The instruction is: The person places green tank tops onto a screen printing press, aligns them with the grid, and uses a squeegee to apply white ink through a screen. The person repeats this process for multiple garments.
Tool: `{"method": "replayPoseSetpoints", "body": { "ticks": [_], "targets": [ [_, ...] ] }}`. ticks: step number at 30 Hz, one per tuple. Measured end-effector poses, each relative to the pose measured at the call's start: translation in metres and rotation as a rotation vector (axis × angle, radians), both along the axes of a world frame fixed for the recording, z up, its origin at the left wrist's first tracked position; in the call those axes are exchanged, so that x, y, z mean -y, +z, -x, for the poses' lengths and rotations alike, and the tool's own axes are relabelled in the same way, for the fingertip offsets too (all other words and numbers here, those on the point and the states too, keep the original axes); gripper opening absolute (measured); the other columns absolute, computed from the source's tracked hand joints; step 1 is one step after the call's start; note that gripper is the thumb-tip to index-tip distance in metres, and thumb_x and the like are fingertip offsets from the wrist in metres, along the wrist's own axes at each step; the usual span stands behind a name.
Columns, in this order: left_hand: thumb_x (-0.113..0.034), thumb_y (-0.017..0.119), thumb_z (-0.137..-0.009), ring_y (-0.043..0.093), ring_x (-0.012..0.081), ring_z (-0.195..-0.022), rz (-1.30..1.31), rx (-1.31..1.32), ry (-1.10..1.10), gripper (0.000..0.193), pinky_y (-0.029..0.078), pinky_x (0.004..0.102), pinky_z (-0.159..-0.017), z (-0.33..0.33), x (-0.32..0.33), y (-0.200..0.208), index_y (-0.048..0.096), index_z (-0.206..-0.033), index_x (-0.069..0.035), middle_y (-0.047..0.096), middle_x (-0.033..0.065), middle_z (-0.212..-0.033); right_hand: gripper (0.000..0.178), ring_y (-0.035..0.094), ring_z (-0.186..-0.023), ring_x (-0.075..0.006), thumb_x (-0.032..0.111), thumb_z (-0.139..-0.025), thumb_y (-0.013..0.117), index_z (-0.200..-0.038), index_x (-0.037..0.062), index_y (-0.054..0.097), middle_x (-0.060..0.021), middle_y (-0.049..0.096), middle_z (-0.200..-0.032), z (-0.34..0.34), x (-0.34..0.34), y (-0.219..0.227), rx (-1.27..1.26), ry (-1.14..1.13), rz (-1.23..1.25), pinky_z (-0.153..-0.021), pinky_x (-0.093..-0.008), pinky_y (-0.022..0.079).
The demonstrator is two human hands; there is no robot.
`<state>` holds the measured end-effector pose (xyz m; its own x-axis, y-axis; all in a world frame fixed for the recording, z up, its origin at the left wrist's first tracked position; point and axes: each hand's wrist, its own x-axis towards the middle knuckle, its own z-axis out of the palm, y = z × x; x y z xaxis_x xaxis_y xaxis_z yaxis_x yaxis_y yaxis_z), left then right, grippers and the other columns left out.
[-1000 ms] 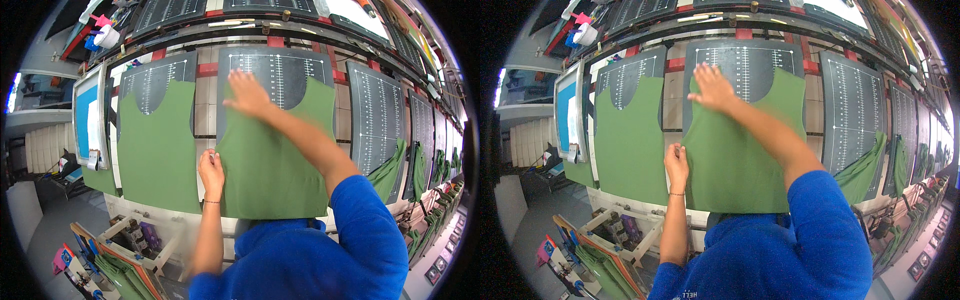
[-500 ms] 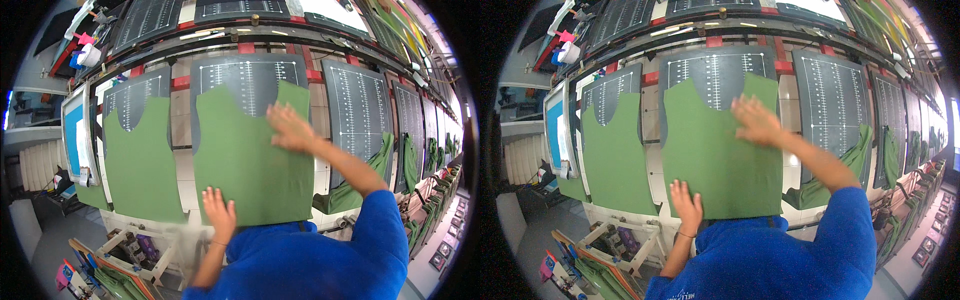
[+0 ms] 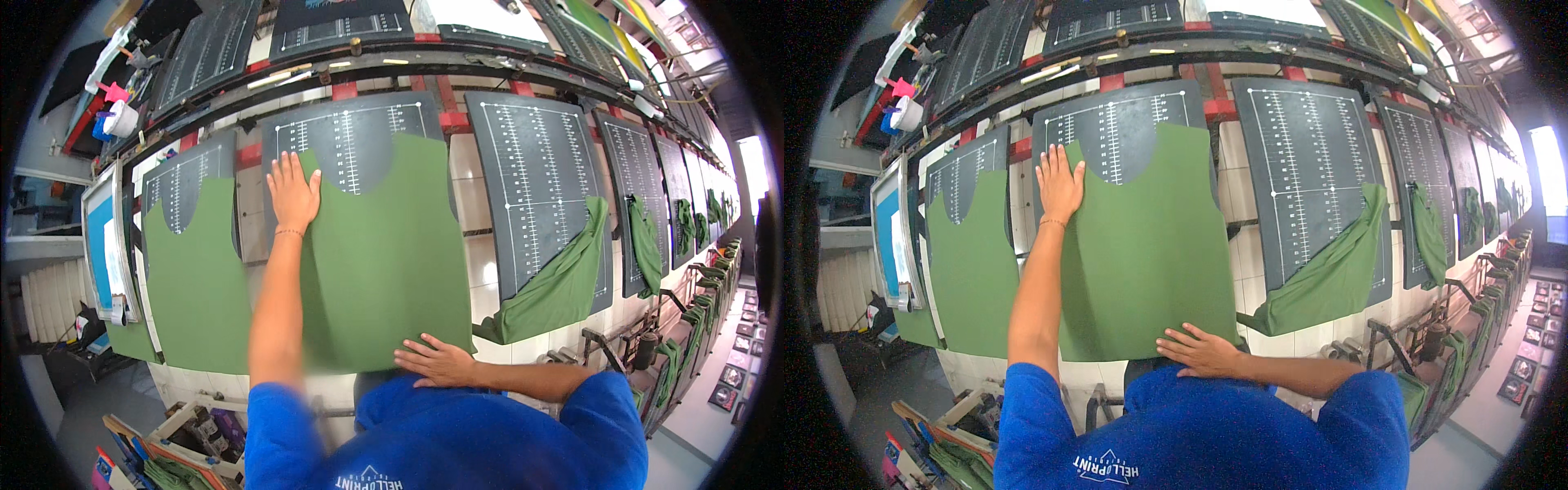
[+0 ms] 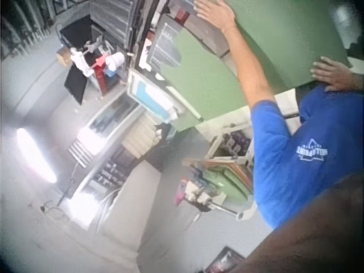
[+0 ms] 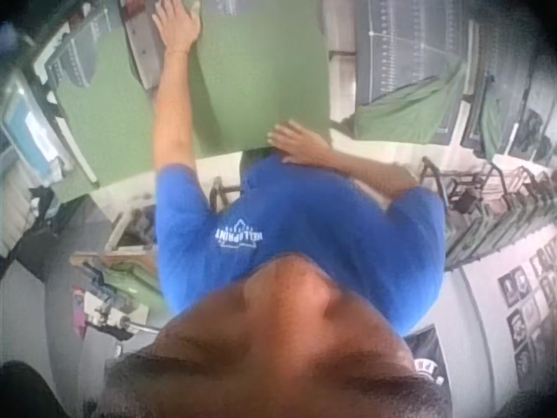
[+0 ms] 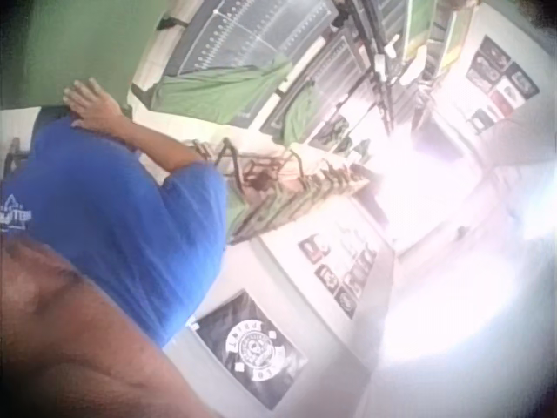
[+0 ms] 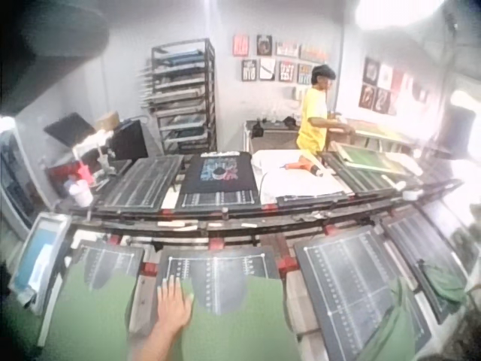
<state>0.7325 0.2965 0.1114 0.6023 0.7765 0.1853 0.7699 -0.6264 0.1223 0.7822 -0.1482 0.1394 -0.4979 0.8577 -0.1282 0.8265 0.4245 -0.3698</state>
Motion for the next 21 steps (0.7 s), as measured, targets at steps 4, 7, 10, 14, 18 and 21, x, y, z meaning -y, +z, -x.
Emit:
{"method": "replayPoseSetpoints", "body": {
  "ticks": [4,7,10,14,18,21],
  "targets": [
    [-0.044,0.043,-0.102,0.026,0.0429,-0.146,-0.04,0.025,-0.012,0.07,0.017,0.054,-0.121,-0.008,0.042,-0.003,0.031,-0.152,0.003,0.029,0.0249,-0.158,0.07,0.029,-0.148,-0.0298,0.051,-0.099,0.05,-0.151,0.0071,0.035,-0.0132,0.035,-0.157,0.005,-0.005,0.018,-0.16,-0.261,0.056,-0.122,-0.0474,0.021],
    [-0.042,0.048,-0.099,0.028,0.0443,-0.145,-0.004,-0.046,-0.305,0.07,0.019,0.0544,-0.12,-0.003,0.164,0.014,0.035,-0.149,0.005,0.033,0.0281,-0.155,0.055,0.049,-0.133,-0.0353,0.033,-0.098,0.06,-0.141,0.0022,0.047,-0.019,0.054,-0.141,-0.002,0.009,0.031,-0.48,-0.761,0.011,-0.112,-0.0471,0.037],
    [-0.043,0.054,-0.095,0.034,0.0429,-0.142,0.198,-0.273,-0.669,0.067,0.026,0.056,-0.117,0.037,0.312,0.051,0.044,-0.145,0.001,0.037,0.0244,-0.153,0.039,0.066,-0.107,-0.0305,0.027,-0.101,0.057,-0.129,0.001,0.058,-0.0173,0.068,-0.118,-0.009,0.035,0.038,-0.821,-1.339,0.063,-0.091,-0.041,0.052],
    [-0.029,0.061,-0.092,0.044,0.0384,-0.135,0.643,0.191,-1.208,0.05,0.035,0.0516,-0.113,0.052,0.401,0.027,0.053,-0.136,-0.006,0.047,0.0208,-0.145,0.03,0.067,-0.079,-0.019,0.024,-0.103,0.052,-0.115,-0.0006,0.064,-0.01,0.071,-0.091,-0.028,0.082,0.025,-1.029,-1.662,-0.069,-0.069,-0.031,0.054],
    [-0.021,0.066,-0.09,0.055,0.0378,-0.118,0.858,0.376,-1.013,0.04,0.045,0.0448,-0.101,0.003,0.407,0.032,0.057,-0.124,-0.001,0.058,0.0209,-0.125,0.028,0.066,-0.079,-0.0191,0.022,-0.101,0.054,-0.112,-0.002,0.062,-0.0091,0.068,-0.088,-0.072,0.146,0.012,-1.008,-2.012,-0.231,-0.071,-0.0323,0.054],
    [-0.024,0.068,-0.09,0.057,0.0407,-0.105,0.692,0.471,-0.672,0.038,0.046,0.0478,-0.091,-0.046,0.414,0.052,0.057,-0.116,0.002,0.06,0.0227,-0.111,0.041,0.064,-0.097,-0.0233,0.024,-0.095,0.062,-0.125,-0.0023,0.057,-0.0144,0.068,-0.106,-0.126,0.213,-0.036,-0.536,-2.208,-0.522,-0.087,-0.0392,0.051]
  ]
}}
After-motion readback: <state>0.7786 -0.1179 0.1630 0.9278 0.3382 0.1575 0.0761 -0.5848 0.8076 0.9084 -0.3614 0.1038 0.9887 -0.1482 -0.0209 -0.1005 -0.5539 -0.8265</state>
